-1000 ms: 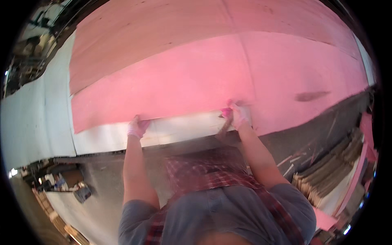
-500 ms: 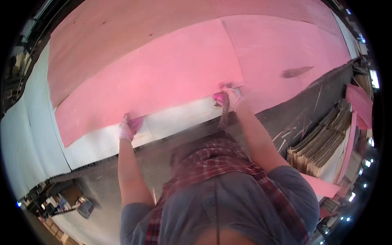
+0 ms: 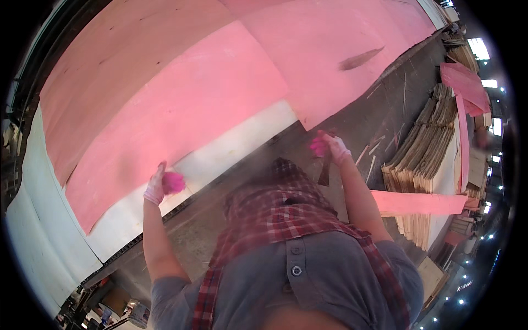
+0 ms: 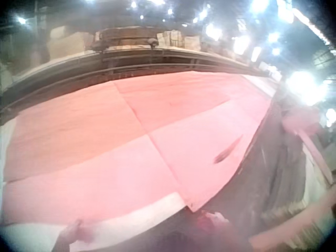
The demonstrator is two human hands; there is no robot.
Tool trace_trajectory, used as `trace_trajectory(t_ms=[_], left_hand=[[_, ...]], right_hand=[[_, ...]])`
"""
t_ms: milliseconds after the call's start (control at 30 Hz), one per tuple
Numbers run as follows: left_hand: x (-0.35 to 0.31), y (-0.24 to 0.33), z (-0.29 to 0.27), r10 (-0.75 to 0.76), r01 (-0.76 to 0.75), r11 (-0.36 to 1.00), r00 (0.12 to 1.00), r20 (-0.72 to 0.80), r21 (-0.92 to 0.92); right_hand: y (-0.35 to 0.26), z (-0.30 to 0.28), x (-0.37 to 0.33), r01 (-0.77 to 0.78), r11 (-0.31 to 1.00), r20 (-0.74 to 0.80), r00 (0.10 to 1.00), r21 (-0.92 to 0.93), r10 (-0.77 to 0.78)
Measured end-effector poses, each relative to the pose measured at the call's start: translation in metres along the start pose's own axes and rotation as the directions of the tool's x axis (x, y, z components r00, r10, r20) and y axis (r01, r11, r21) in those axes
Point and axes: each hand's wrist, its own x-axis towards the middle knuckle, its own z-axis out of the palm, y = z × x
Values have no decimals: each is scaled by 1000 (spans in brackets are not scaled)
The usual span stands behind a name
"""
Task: The person applies thin sheets of wood veneer onto a large surface by hand, smoothing them down and removing excess strips.
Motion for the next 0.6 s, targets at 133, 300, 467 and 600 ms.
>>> trace_trajectory(t_ms=[133,300,467,600], left_hand=[[12,14,147,376,-472,863,839,393,182],[40,22,349,535,-660,165,684,495,733],[82,8,442,499,-365,-174,768,401,915],[100,19,461,435,-279,62,872,225,958]], right_hand=[[3,-70,17,92,978,-37,996,185,-86],[-23,-90,93,-26,960,37,999,278,16],[-45,-87,92,14,982,199,979,187,-52],[-55,-103,112,101,993,312,947,-53,-80]])
